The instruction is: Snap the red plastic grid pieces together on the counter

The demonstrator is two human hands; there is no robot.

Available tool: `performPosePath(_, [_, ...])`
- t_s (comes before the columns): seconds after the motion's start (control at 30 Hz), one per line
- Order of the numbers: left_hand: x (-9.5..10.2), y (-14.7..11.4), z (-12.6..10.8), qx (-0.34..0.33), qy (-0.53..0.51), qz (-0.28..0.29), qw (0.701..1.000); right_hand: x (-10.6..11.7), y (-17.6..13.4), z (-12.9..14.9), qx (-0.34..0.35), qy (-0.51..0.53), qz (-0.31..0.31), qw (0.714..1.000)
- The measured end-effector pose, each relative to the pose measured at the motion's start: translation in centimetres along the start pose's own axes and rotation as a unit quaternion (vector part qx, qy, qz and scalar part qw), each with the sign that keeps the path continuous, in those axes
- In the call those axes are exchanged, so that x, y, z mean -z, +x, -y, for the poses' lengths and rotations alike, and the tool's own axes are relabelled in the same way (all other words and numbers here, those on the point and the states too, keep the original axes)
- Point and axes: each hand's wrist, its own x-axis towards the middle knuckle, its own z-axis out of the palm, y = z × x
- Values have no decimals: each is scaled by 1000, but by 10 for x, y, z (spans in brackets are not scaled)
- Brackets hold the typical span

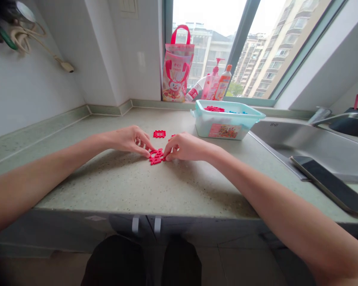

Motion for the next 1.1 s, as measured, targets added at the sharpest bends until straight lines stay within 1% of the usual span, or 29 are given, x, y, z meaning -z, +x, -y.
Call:
performPosePath(0.23, [-2,0,8,-8,-11,-5,1000,0,-1,3,-4,-25,-21,999])
performPosePath(0.37, [-4,-1,5,8,-24,-4,1000,-2,0,2,-10,-25,-32,999])
performPosePath(0.53, [-5,-1,0,12,-33,-17,999,-3,1,1,5,-40,-36,999])
performPosePath(0.6, [-4,-1,-1,14,-35,-12,999,-2,0,3,6,-48,-38,998])
performPosePath(0.67, [-2,-2,0,9,-27,0,1000,-1,0,6,-11,-54,-32,998])
performPosePath(0.73, [0,-3,1,5,-13,4,1000,-1,0,9,-47,-48,-17,998])
performPosePath(0.83, [3,-4,2,5,-3,-4,1000,-2,-1,12,-81,11,3,997])
performPosePath(0.93, [5,-5,3,-3,-6,-9,1000,-2,-2,11,-69,49,-3,996])
performPosePath(1.1, [5,-5,1,-14,-8,-6,1000,2,-4,7,-36,-14,-2,999])
